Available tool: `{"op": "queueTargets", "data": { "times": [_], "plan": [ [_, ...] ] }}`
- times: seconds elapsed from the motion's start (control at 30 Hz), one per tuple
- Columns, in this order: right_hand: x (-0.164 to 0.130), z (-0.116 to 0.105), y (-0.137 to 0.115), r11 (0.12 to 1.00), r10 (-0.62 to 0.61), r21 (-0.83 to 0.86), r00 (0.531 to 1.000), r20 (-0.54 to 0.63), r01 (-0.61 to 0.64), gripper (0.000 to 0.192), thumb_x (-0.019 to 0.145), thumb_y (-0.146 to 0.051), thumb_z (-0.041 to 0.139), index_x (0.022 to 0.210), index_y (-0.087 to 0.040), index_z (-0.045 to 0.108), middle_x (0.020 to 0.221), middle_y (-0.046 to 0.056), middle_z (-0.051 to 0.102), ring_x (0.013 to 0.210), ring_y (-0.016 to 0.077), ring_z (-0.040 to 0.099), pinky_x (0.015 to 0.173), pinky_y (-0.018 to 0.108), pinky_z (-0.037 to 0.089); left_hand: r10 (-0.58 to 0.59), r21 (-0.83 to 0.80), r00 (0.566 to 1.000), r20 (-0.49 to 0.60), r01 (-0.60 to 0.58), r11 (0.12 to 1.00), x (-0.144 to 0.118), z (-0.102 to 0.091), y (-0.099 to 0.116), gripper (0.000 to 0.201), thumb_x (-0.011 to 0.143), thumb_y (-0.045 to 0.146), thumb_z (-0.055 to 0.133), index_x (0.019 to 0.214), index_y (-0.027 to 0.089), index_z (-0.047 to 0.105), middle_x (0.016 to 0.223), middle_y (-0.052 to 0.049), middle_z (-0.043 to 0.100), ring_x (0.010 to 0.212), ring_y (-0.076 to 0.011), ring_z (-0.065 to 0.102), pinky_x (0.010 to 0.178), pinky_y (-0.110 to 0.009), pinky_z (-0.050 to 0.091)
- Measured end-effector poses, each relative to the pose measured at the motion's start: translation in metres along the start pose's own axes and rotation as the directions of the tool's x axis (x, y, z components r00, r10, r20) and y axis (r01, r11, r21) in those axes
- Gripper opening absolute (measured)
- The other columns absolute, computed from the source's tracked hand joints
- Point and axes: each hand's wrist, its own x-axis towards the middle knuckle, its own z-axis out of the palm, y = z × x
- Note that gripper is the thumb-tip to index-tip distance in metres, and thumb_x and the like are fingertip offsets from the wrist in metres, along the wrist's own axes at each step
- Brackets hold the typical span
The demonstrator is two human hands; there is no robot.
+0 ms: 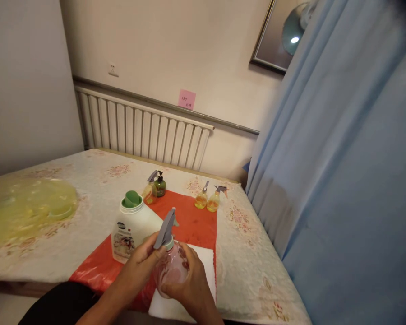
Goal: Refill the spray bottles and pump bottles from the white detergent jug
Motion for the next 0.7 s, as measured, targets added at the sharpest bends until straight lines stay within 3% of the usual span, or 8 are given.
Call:
{"op": "queueTargets", "data": {
  "times": [0.1, 0.2, 0.37, 0.53, 0.7],
  "plan": [
    [-0.001, 0.002, 0.004, 1.0, -0.007, -0.007, 1.0, -0.012, 0.007, 0.082, 0.05, -0.013, 0.077, 0.128, -0.015, 0.055, 0.12, 0.014, 0.064, 0.111, 0.0315, 0.063, 0.097, 0.044, 0.051, -0.03, -0.071, 0.997, -0.069, 0.025, 0.997, 0.002, 0.005, 0.001, 0.043, 0.076, 0.041, 0.073, 0.112, 0.021, 0.061, 0.1, -0.003, 0.069, 0.096, -0.0247, 0.064, 0.083, -0.033, 0.052],
    [-0.001, 0.002, 0.005, 1.0, 0.002, -0.01, 1.0, -0.019, -0.002, 0.081, 0.048, -0.013, 0.078, 0.127, -0.017, 0.056, 0.118, 0.012, 0.066, 0.11, 0.0316, 0.063, 0.095, 0.043, 0.053, -0.024, -0.032, 0.997, -0.08, 0.021, 0.999, 0.002, 0.004, 0.001, 0.034, 0.077, 0.04, 0.072, 0.104, 0.021, 0.063, 0.09, -0.001, 0.068, 0.088, -0.0229, 0.064, 0.078, -0.031, 0.052],
    [-0.002, 0.001, 0.004, 1.0, 0.007, 0.008, 0.999, -0.032, -0.007, 0.074, 0.052, -0.017, 0.075, 0.125, -0.016, 0.058, 0.117, 0.013, 0.068, 0.109, 0.0321, 0.065, 0.092, 0.043, 0.055, 0.012, -0.003, 0.999, 0.039, -0.012, 1.0, 0.002, -0.001, -0.003, 0.037, 0.086, 0.042, 0.063, 0.117, 0.023, 0.063, 0.109, -0.004, 0.07, 0.105, -0.0242, 0.061, 0.093, -0.032, 0.048],
    [-0.004, 0.005, 0.014, 0.999, -0.008, -0.034, 0.999, -0.041, 0.007, 0.08, 0.049, -0.016, 0.075, 0.127, -0.015, 0.057, 0.122, 0.016, 0.066, 0.112, 0.0356, 0.063, 0.094, 0.046, 0.054, -0.021, -0.021, 1.0, -0.021, 0.02, 1.0, 0.003, 0.002, -0.004, 0.037, 0.078, 0.038, 0.072, 0.111, 0.023, 0.065, 0.096, -0.003, 0.072, 0.097, -0.025, 0.064, 0.086, -0.031, 0.052],
    [-0.004, 0.005, 0.024, 0.997, -0.066, -0.037, 0.996, -0.053, 0.064, 0.076, 0.052, -0.021, 0.077, 0.125, -0.015, 0.058, 0.117, 0.016, 0.069, 0.107, 0.0352, 0.067, 0.09, 0.046, 0.057, 0.001, 0.039, 1.0, 0.001, -0.001, 0.999, 0.003, 0.001, -0.007, 0.037, 0.08, 0.039, 0.069, 0.113, 0.024, 0.069, 0.108, -0.005, 0.073, 0.107, -0.028, 0.063, 0.096, -0.034, 0.048]
  ]
}}
